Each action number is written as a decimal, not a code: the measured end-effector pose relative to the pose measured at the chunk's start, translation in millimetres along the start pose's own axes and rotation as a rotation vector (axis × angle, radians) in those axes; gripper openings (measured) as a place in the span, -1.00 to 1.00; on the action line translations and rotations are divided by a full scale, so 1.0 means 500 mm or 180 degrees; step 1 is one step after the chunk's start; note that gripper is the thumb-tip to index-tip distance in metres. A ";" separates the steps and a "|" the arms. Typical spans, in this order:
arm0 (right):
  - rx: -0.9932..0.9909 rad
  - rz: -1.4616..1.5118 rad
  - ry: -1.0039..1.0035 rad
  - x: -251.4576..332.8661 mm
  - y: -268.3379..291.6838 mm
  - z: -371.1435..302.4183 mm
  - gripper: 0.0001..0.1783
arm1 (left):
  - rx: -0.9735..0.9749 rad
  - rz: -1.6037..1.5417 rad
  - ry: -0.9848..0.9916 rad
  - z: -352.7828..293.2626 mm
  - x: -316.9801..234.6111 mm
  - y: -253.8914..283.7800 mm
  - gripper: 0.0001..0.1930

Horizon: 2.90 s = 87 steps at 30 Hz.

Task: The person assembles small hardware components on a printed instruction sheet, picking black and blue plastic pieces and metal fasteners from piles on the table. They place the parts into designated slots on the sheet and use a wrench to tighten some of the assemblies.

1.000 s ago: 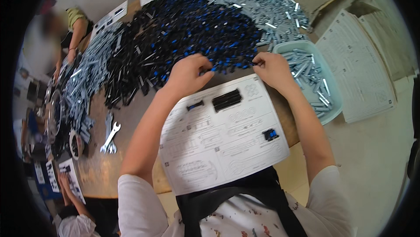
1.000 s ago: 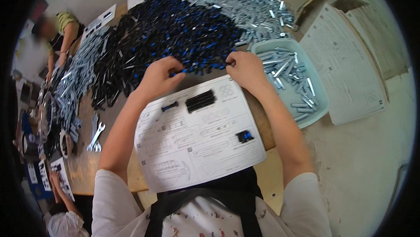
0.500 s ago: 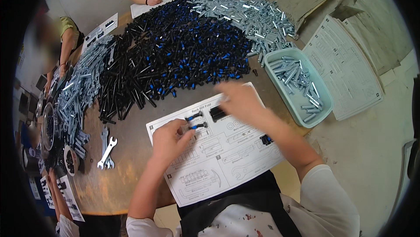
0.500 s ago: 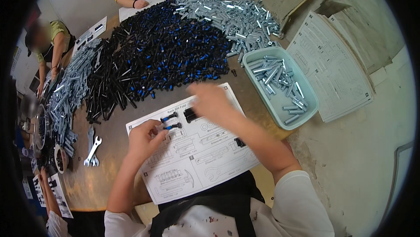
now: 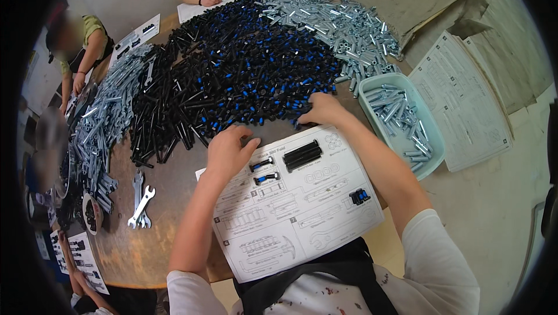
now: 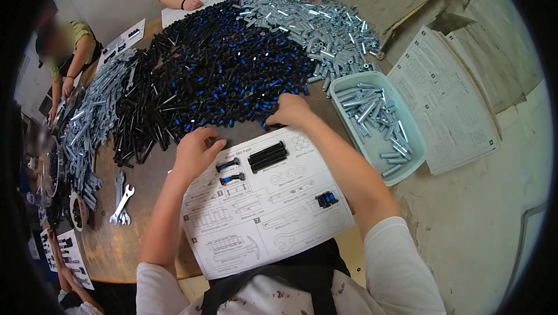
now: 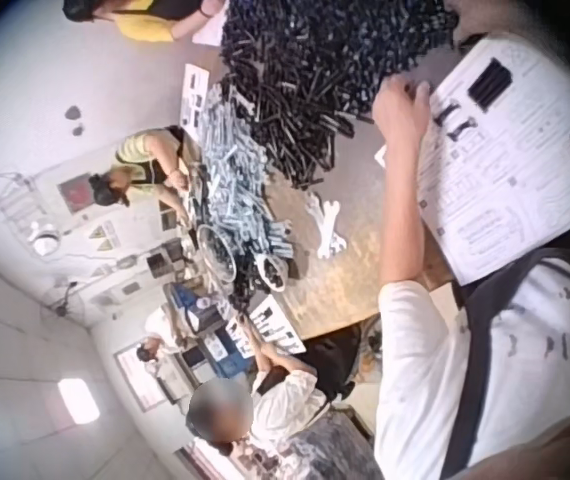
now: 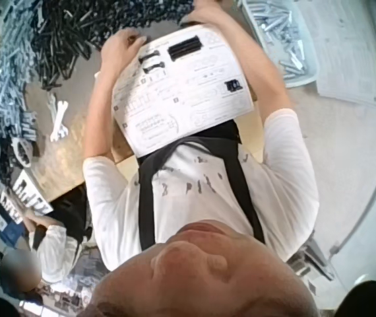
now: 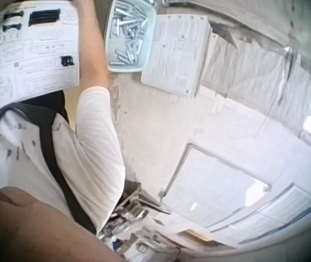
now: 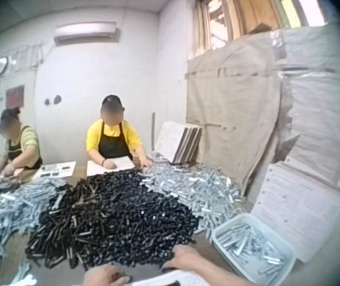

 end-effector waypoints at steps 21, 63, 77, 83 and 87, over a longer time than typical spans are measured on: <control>-0.0007 -0.0086 0.1449 0.126 0.018 -0.052 -0.80 | 0.0527 0.0002 0.0230 0.013 0.055 -0.005 -0.76; 0.0433 -0.0832 0.2262 0.249 -0.063 -0.062 -0.78 | 0.0889 0.0863 -0.0752 0.031 0.077 0.000 -0.83; 0.0507 0.1719 0.1581 0.272 -0.142 -0.362 -0.84 | -0.0206 0.0220 0.0339 -0.356 -0.067 -0.028 -0.72; 0.0006 0.0668 0.2206 0.290 -0.169 -0.385 -0.83 | -0.0376 0.0116 0.0267 -0.354 -0.063 -0.038 -0.64; -0.0295 0.0483 0.2029 0.257 -0.113 -0.334 -0.77 | -0.0008 -0.0330 0.0311 -0.326 -0.032 -0.024 -0.63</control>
Point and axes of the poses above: each hand's wrist, its own z-axis towards the middle knuckle, its own y-axis out of the back of the hand, x = y × z, the point moved 5 cm from there along z, towards the middle knuckle, and after that the axes turned 2 degrees about x, right-handed, at the moved point
